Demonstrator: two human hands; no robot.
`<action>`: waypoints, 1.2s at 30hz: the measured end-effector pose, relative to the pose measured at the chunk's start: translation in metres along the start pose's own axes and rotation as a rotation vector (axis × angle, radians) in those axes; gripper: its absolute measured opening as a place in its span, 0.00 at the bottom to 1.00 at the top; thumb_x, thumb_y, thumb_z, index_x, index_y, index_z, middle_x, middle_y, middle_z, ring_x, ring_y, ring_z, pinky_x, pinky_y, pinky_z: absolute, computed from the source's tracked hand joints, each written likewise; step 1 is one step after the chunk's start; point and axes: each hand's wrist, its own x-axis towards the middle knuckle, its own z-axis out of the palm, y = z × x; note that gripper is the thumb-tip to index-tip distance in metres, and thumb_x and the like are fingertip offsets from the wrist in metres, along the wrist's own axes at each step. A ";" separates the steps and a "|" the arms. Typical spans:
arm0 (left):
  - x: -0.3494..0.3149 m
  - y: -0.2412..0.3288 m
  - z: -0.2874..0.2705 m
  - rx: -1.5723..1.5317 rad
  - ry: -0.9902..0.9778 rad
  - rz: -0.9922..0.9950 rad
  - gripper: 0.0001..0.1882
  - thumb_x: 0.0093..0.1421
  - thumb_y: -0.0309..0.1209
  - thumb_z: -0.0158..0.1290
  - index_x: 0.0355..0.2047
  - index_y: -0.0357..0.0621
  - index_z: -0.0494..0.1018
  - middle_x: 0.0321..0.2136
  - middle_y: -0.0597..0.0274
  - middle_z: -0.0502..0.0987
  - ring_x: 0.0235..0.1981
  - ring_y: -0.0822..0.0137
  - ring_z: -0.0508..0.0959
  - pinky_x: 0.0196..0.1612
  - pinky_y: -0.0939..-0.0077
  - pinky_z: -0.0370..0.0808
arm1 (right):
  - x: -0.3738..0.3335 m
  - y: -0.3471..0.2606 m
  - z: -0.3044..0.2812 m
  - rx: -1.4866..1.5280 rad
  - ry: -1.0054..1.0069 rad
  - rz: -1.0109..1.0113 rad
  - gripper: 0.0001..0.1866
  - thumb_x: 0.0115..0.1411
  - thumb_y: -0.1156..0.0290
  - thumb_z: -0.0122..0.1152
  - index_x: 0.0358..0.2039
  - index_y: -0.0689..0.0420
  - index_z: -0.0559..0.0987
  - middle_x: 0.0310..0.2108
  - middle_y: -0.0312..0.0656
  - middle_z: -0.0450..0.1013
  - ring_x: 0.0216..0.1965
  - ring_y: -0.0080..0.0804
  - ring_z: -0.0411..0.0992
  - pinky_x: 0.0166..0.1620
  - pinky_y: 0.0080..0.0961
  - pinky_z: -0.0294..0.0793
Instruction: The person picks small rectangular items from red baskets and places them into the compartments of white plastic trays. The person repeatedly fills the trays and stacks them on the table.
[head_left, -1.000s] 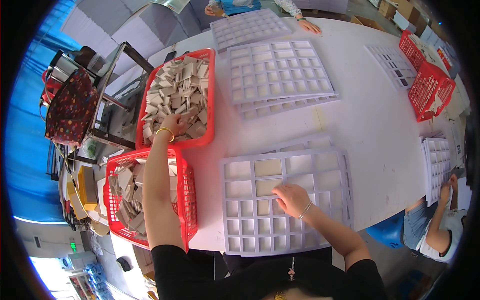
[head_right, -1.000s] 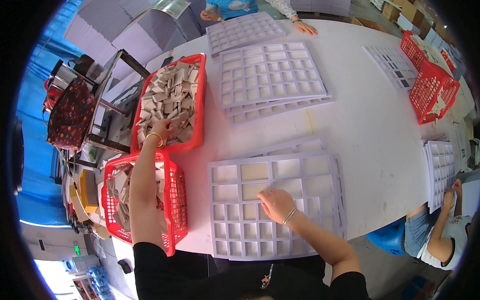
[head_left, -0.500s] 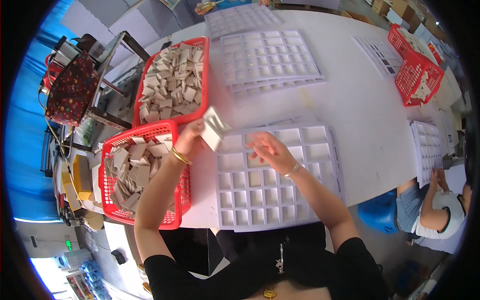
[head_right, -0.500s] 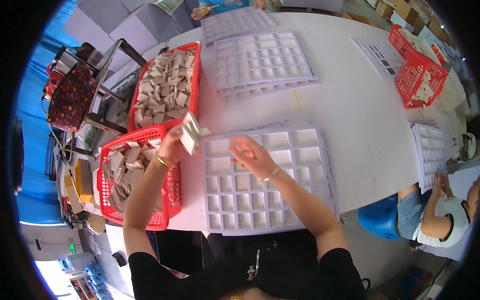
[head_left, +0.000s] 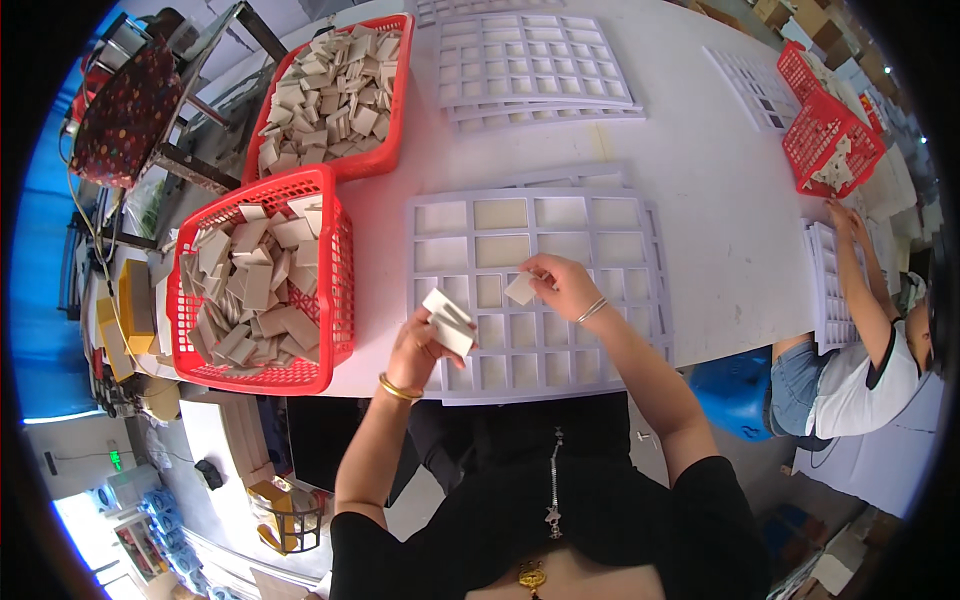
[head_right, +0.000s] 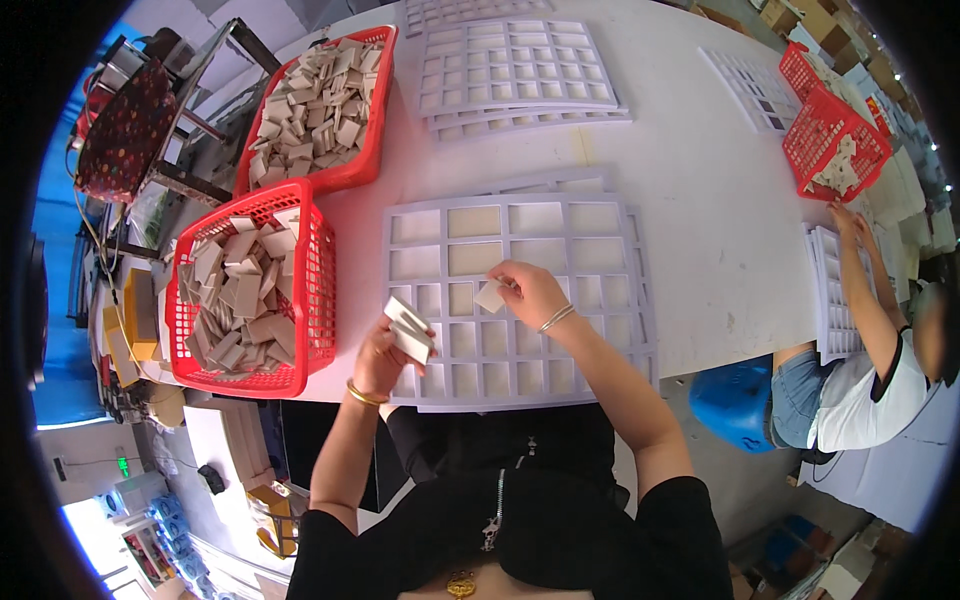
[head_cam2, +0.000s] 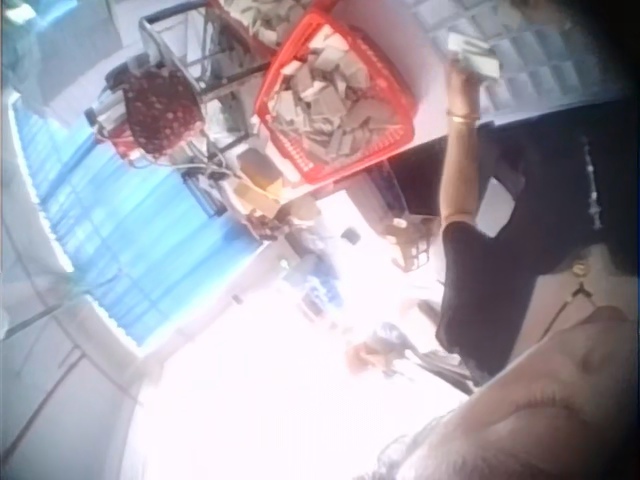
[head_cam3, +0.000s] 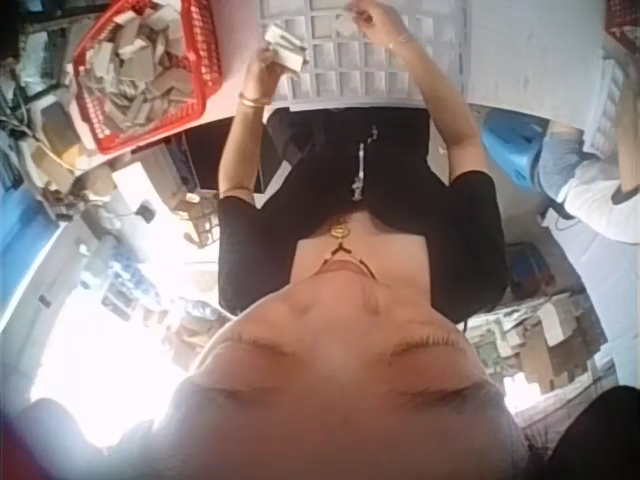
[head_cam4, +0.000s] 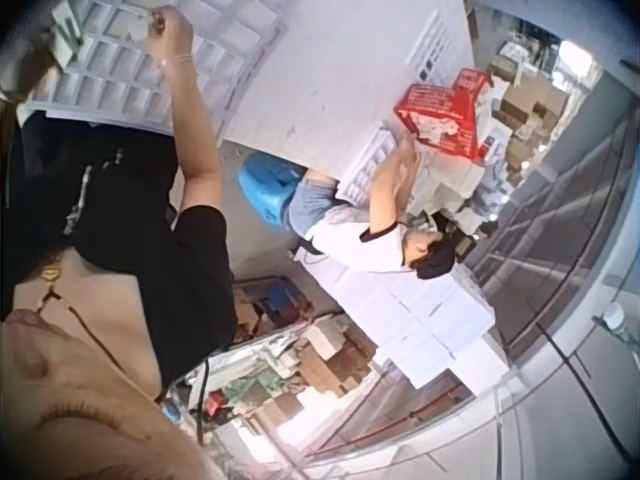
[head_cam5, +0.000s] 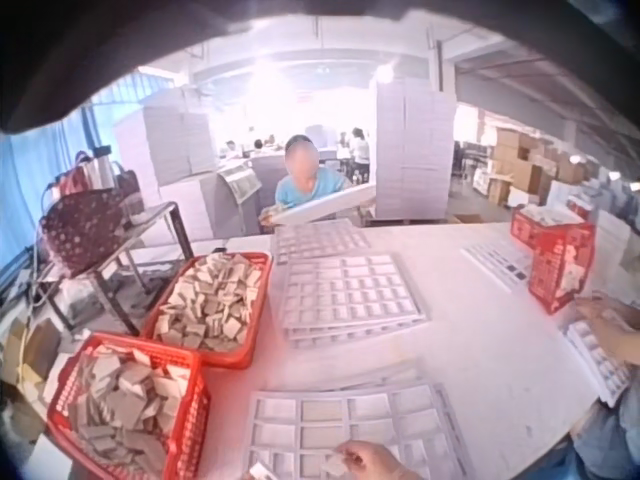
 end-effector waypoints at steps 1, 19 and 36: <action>-0.008 -0.013 -0.001 -0.022 0.029 -0.005 0.29 0.55 0.41 0.48 0.54 0.37 0.59 0.39 0.42 0.75 0.33 0.52 0.80 0.23 0.69 0.80 | -0.001 0.003 0.004 -0.023 -0.007 -0.045 0.13 0.55 0.79 0.58 0.42 0.56 0.72 0.27 0.37 0.73 0.26 0.27 0.72 0.32 0.23 0.73; -0.015 -0.061 0.016 0.077 0.235 0.002 0.20 0.64 0.32 0.44 0.55 0.40 0.62 0.36 0.58 0.75 0.30 0.66 0.79 0.19 0.81 0.70 | 0.003 -0.011 0.020 -0.504 0.095 -0.357 0.07 0.50 0.75 0.62 0.31 0.53 0.77 0.33 0.34 0.70 0.28 0.30 0.72 0.30 0.26 0.72; -0.023 -0.063 -0.006 0.268 0.675 0.200 0.16 0.63 0.31 0.49 0.48 0.34 0.69 0.24 0.65 0.74 0.15 0.80 0.68 0.15 0.86 0.65 | -0.017 -0.028 0.051 0.128 -0.165 0.125 0.03 0.53 0.75 0.61 0.29 0.60 0.76 0.23 0.40 0.75 0.24 0.26 0.74 0.30 0.21 0.72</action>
